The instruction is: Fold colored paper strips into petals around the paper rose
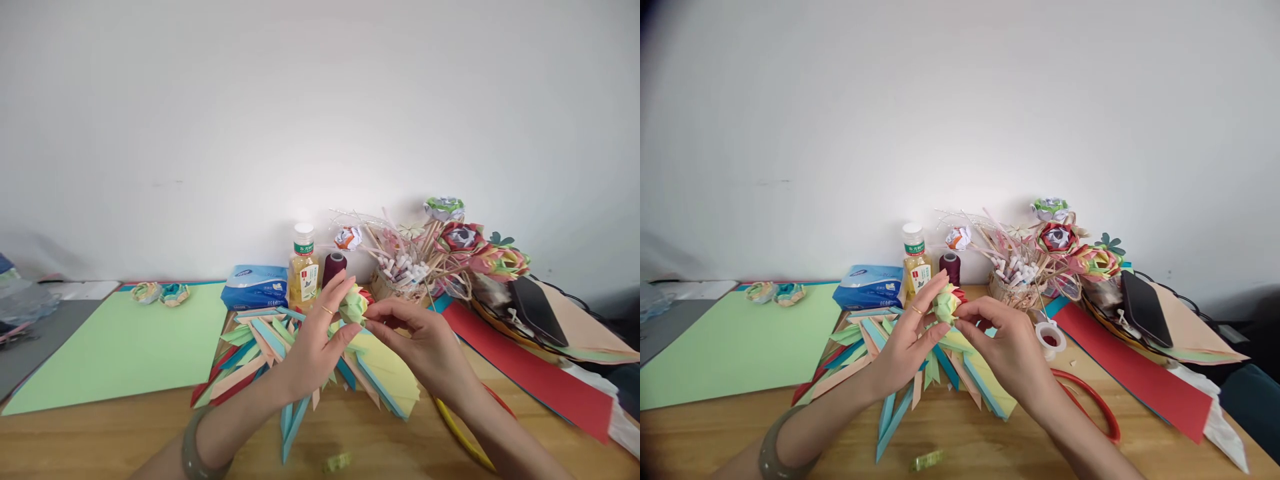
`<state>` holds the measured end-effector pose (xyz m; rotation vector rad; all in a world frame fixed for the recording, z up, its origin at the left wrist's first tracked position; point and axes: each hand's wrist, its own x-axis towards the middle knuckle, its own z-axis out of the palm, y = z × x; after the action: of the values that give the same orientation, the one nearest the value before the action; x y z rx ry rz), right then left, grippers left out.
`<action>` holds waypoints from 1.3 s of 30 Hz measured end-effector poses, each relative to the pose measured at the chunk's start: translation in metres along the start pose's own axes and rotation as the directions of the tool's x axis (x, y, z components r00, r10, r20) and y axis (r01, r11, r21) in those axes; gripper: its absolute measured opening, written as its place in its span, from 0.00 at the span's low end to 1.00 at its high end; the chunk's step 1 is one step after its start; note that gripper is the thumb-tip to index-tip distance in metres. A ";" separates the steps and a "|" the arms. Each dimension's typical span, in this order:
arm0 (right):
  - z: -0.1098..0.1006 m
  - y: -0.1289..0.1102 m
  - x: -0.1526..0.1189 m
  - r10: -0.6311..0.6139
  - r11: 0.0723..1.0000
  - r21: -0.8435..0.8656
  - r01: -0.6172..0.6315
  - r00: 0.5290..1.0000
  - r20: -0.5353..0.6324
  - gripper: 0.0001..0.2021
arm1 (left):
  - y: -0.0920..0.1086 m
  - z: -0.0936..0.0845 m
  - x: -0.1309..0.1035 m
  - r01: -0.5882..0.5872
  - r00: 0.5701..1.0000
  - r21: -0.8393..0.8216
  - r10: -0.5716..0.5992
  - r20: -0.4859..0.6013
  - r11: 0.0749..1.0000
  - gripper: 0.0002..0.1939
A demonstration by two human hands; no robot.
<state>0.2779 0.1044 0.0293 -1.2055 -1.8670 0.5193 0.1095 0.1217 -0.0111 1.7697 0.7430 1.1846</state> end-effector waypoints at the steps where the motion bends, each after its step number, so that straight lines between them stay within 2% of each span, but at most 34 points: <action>1: 0.000 0.000 0.000 -0.012 1.000 0.000 0.012 1.000 -0.002 0.05 | 0.000 0.000 0.000 -0.009 1.000 0.002 0.009 -0.001 1.000 0.27; 4: 0.002 0.000 0.000 -0.079 0.996 -0.049 0.078 0.997 -0.023 0.05 | 0.000 0.001 0.000 -0.010 1.000 0.004 0.010 -0.011 1.000 0.26; 10: 0.010 0.003 -0.006 -0.251 0.933 -0.297 0.205 0.960 -0.125 0.06 | 0.004 0.004 -0.002 0.024 1.000 0.002 -0.024 0.012 1.000 0.25; 14: 0.011 0.004 -0.008 -0.292 0.892 -0.391 0.228 0.950 -0.113 0.07 | 0.005 0.006 -0.003 0.018 1.000 -0.026 -0.017 0.020 1.000 0.25; 20: 0.007 0.001 -0.006 -0.288 0.888 -0.400 0.226 0.952 -0.100 0.09 | 0.004 0.004 -0.002 -0.033 0.999 -0.039 0.032 -0.007 0.999 0.25; 25: 0.007 -0.001 -0.006 -0.288 0.887 -0.402 0.228 0.953 -0.095 0.09 | 0.001 0.002 -0.002 -0.007 1.000 -0.095 0.010 0.029 0.995 0.25; 31: 0.007 -0.004 -0.007 -0.296 0.894 -0.373 0.248 0.952 -0.075 0.07 | -0.001 0.003 -0.001 -0.002 1.000 -0.120 0.005 0.022 0.993 0.24; 39: 0.006 -0.008 -0.008 -0.331 0.885 -0.382 0.265 0.936 -0.119 0.05 | -0.002 0.002 -0.003 -0.050 0.998 -0.124 0.055 0.039 0.991 0.26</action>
<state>0.2703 0.0938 0.0282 -1.1174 -1.9932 -0.1106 0.1106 0.1192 -0.0144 1.7153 0.5893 1.1982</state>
